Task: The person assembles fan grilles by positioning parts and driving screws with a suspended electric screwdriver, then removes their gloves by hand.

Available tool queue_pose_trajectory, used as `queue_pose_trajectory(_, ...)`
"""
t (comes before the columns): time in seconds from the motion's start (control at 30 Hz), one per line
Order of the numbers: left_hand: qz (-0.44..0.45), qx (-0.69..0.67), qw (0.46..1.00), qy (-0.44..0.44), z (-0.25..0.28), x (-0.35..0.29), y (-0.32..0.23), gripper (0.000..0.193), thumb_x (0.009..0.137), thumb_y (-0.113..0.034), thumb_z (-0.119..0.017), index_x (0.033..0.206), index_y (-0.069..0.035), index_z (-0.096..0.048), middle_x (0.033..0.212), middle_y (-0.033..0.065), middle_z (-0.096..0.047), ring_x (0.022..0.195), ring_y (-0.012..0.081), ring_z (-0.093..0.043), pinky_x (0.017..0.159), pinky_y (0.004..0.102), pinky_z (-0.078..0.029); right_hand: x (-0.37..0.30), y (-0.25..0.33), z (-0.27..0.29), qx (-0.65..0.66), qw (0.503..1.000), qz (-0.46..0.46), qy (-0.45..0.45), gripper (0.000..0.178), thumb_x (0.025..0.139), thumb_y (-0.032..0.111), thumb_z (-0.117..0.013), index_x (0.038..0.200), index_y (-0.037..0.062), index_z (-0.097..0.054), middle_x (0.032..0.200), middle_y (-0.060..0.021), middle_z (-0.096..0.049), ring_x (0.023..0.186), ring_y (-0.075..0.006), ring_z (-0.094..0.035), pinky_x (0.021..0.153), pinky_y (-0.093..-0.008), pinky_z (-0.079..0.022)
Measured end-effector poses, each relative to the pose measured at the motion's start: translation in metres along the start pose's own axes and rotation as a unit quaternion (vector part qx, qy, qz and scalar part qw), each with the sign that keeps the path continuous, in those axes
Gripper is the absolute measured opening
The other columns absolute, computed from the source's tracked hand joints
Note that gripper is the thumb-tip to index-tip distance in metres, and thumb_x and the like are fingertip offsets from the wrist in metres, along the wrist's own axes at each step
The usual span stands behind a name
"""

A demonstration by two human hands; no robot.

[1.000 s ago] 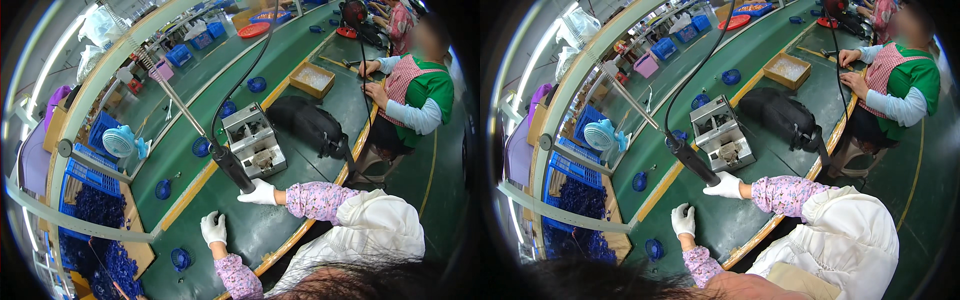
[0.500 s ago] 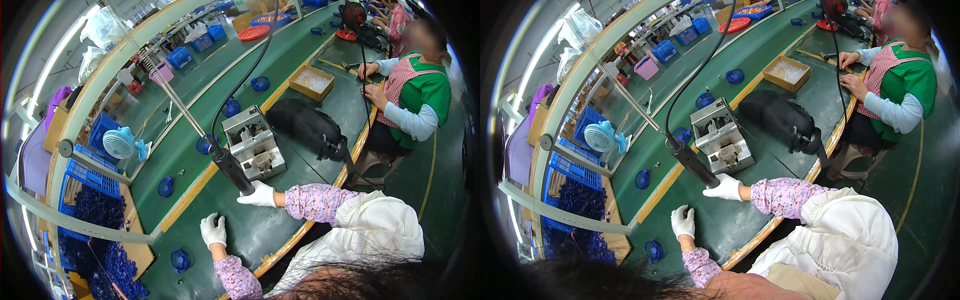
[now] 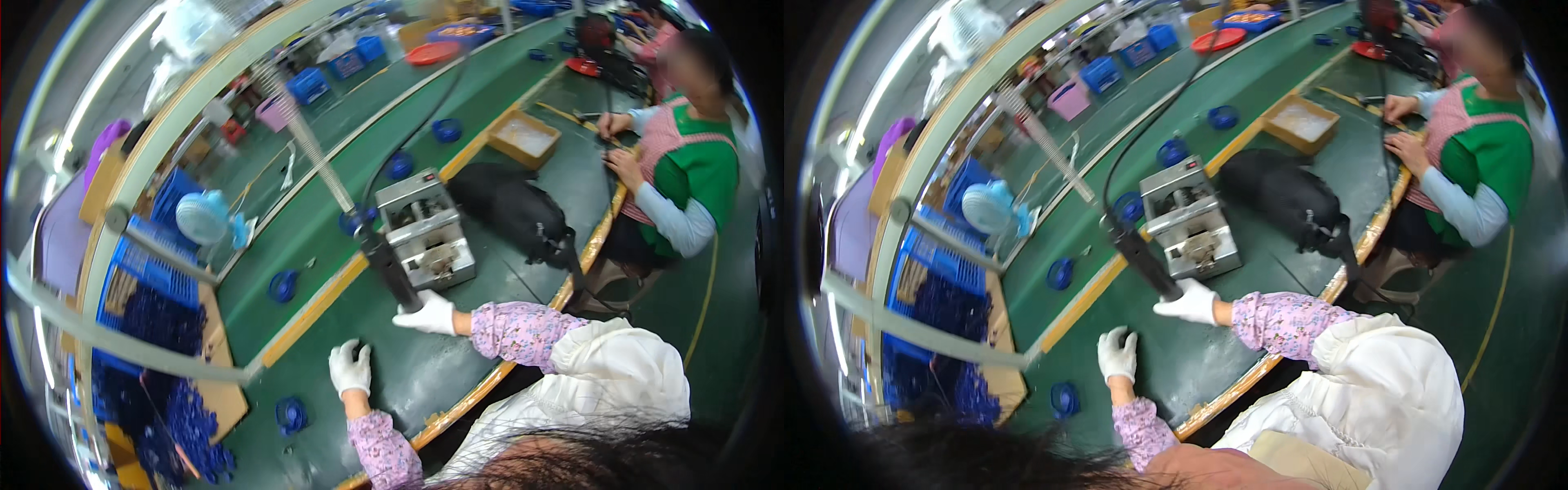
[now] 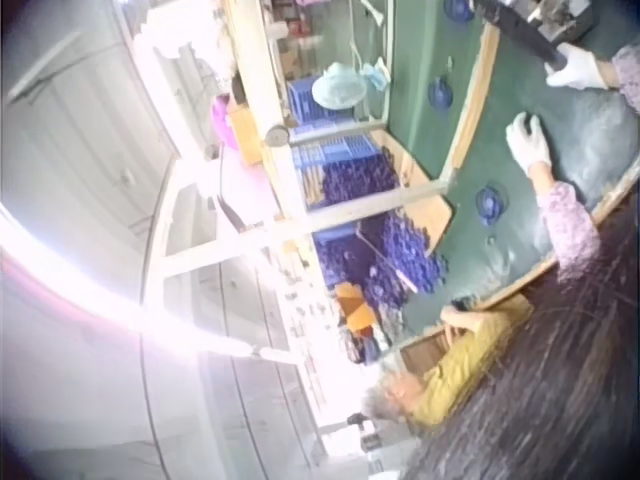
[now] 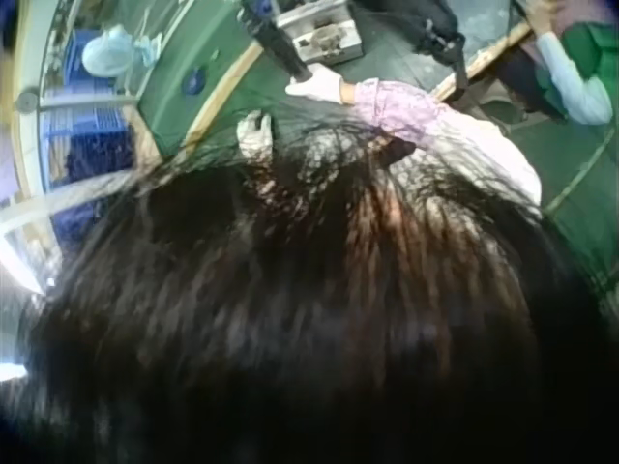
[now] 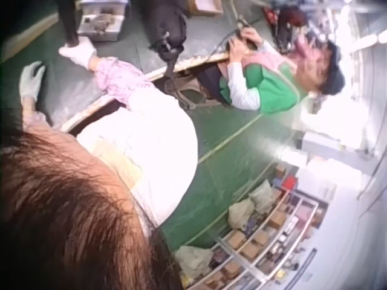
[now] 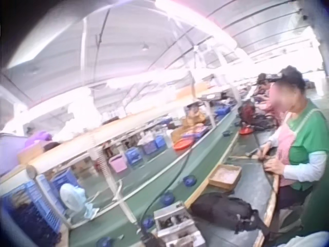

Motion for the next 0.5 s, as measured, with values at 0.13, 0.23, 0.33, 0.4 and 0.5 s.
queue_pose_trajectory(0.13,-0.018,-0.034,0.999,-0.001,0.001,0.005,0.0,0.027,0.077,-0.027,-0.065,0.095,-0.007,-0.066,0.09,0.0147,-0.061,0.088,0.0328,-0.057,0.079,0.0393,-0.046,0.003,0.005,-0.002,-0.014,1.0,-0.016,0.003,0.022,0.077,0.024,-0.069,0.063,0.0103,-0.057,0.059,0.0055,-0.05,0.056,-0.0048,-0.046,0.052,-0.0271,-0.04)
queue_pose_trajectory(0.23,-0.02,-0.022,1.0,-0.005,0.003,0.01,-0.005,0.027,0.078,-0.028,-0.064,0.093,-0.005,-0.066,0.088,0.0159,-0.059,0.089,0.0329,-0.056,0.08,0.0392,-0.045,0.0,0.01,0.002,0.026,0.999,-0.019,-0.03,0.014,0.079,0.014,-0.066,0.068,0.009,-0.059,0.061,0.0055,-0.052,0.055,-0.0046,-0.047,0.049,-0.0238,-0.036)
queue_pose_trajectory(0.33,0.0,-0.034,0.999,0.009,0.004,0.01,-0.005,0.027,0.076,-0.028,-0.064,0.092,-0.006,-0.066,0.087,0.0147,-0.059,0.09,0.0322,-0.055,0.082,0.0387,-0.044,0.004,-0.002,0.003,0.124,0.992,-0.02,0.009,0.013,0.082,0.014,-0.065,0.079,0.0124,-0.052,0.053,0.0065,-0.041,0.038,-0.0052,-0.036,0.036,-0.0219,-0.024)
queue_pose_trajectory(0.4,0.001,-0.037,0.999,-0.007,0.004,0.008,-0.005,0.024,0.075,-0.027,-0.063,0.09,-0.008,-0.066,0.086,0.0128,-0.059,0.089,0.0305,-0.055,0.082,0.0378,-0.045,0.005,-0.007,0.006,0.125,0.992,-0.019,-0.007,0.013,0.083,0.013,-0.064,0.079,0.0125,-0.052,0.053,0.0062,-0.041,0.037,-0.0056,-0.035,0.035,-0.0223,-0.024)
queue_pose_trajectory(0.5,0.018,-0.041,0.999,-0.011,0.009,0.001,-0.004,0.022,0.074,-0.026,-0.064,0.089,-0.009,-0.066,0.086,0.0125,-0.058,0.089,0.0302,-0.055,0.08,0.0379,-0.045,0.003,-0.007,0.0,0.128,0.992,0.005,0.0,0.013,0.085,0.011,-0.061,0.079,0.0121,-0.049,0.052,0.0057,-0.038,0.036,-0.0061,-0.033,0.035,-0.0223,-0.024)
Point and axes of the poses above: each hand's wrist, its own x-axis towards the middle knuckle, its own z-axis out of the back of the hand, y = z × x, the point moved 6 cm from there along x, towards the middle knuckle
